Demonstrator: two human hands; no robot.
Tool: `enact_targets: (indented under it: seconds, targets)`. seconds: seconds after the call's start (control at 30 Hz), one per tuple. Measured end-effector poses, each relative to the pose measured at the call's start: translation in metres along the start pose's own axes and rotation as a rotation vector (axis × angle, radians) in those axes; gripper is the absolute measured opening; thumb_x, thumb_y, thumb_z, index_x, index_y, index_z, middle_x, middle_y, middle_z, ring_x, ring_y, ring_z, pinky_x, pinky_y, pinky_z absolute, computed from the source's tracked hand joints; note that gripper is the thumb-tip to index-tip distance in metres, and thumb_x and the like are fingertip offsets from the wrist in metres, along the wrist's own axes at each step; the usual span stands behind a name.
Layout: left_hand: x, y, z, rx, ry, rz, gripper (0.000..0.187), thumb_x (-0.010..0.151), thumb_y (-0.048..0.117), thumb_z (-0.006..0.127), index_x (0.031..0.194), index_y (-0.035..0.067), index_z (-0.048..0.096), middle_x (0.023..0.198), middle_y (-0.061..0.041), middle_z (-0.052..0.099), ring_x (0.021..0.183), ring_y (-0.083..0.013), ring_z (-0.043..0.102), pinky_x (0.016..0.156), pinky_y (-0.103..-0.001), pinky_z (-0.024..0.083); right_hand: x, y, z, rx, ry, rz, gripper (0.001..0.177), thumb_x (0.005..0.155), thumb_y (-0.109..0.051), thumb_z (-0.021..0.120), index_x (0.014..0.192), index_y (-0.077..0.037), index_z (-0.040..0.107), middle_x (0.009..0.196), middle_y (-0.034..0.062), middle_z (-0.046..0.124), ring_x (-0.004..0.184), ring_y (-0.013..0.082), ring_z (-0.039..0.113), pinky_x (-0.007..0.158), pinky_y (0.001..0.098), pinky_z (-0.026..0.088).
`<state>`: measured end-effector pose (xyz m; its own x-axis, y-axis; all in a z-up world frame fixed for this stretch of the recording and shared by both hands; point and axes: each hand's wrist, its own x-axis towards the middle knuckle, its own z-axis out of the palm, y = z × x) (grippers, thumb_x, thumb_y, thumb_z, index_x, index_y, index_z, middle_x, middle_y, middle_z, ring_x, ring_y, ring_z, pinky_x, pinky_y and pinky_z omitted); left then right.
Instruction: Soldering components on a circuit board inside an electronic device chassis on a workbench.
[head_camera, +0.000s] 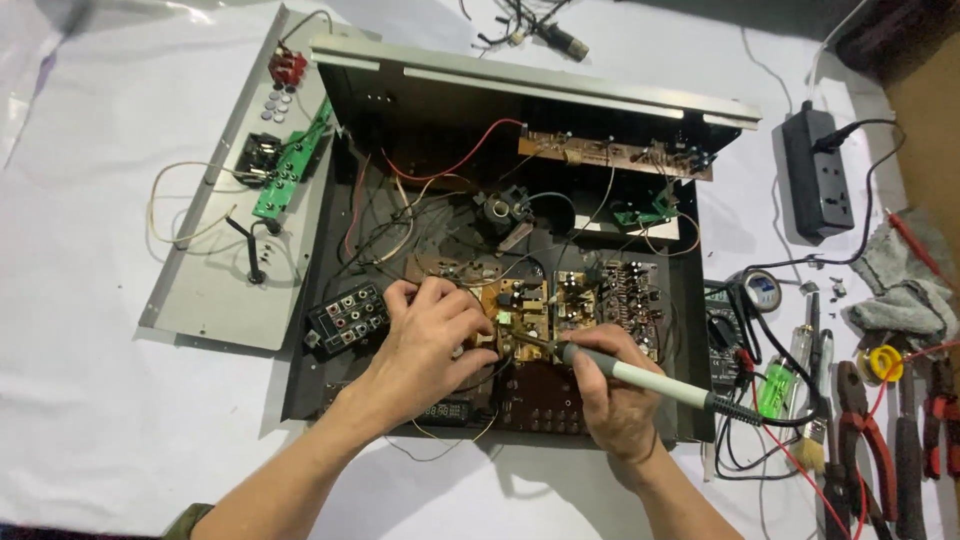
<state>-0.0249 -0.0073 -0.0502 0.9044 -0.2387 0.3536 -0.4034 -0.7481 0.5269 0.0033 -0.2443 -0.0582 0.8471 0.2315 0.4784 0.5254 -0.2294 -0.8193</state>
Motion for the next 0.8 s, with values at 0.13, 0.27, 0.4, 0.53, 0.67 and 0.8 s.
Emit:
enact_targets:
  seconds: [0.13,0.27,0.4,0.53,0.67,0.8]
  targets:
    - [-0.001,-0.003,0.006,0.014,-0.008,0.019,0.034,0.074,0.030,0.091,0.093,0.013,0.068,0.098,0.002,0.068,0.103,-0.0267,0.051,0.084,-0.051,0.029,-0.005,0.008,0.000,-0.008,-0.022,-0.042,0.014,0.094,-0.014,0.062,0.099,-0.002,0.067,0.095,0.0133,0.074,0.088,0.0246,0.074,0.080,0.0334,0.063]
    - [-0.002,-0.003,0.007,0.027,-0.011,0.025,0.034,0.073,0.027,0.091,0.093,0.012,0.068,0.096,0.002,0.067,0.103,-0.0271,0.051,0.085,-0.051,0.029,-0.006,0.008,0.001,-0.086,-0.030,-0.105,0.015,0.090,-0.011,0.064,0.099,0.000,0.068,0.095,0.0151,0.075,0.088,0.0262,0.076,0.083,0.0346,0.064]
    - [-0.002,-0.002,0.008,0.025,-0.019,0.020,0.031,0.075,0.026,0.089,0.092,0.011,0.068,0.095,0.002,0.067,0.102,-0.0271,0.051,0.085,-0.052,0.028,-0.007,0.005,-0.001,-0.114,-0.047,-0.129,0.014,0.089,-0.009,0.063,0.098,0.000,0.068,0.095,0.0161,0.075,0.088,0.0274,0.076,0.083,0.0377,0.063]
    - [-0.003,-0.003,0.011,0.038,-0.012,0.016,0.033,0.074,0.027,0.090,0.092,0.012,0.068,0.095,0.003,0.067,0.103,-0.0267,0.051,0.086,-0.053,0.029,-0.004,-0.001,0.000,-0.136,-0.053,-0.138,0.012,0.089,-0.008,0.065,0.097,0.000,0.068,0.092,0.0149,0.074,0.085,0.0265,0.076,0.078,0.0342,0.064]
    - [-0.002,-0.004,0.011,0.028,-0.008,0.018,0.031,0.074,0.028,0.090,0.091,0.012,0.069,0.093,0.003,0.067,0.103,-0.0261,0.052,0.086,-0.052,0.028,-0.003,0.000,-0.003,-0.133,-0.079,-0.112,0.012,0.085,-0.006,0.071,0.096,-0.001,0.070,0.093,0.0133,0.075,0.088,0.0253,0.076,0.085,0.0344,0.063]
    - [-0.001,-0.003,0.008,0.005,-0.017,0.019,0.030,0.074,0.027,0.090,0.090,0.012,0.068,0.091,0.004,0.067,0.102,-0.0255,0.052,0.086,-0.052,0.028,-0.004,-0.001,-0.005,-0.116,-0.083,-0.070,0.012,0.088,-0.006,0.070,0.099,-0.002,0.070,0.097,0.0135,0.076,0.091,0.0247,0.076,0.088,0.0341,0.062]
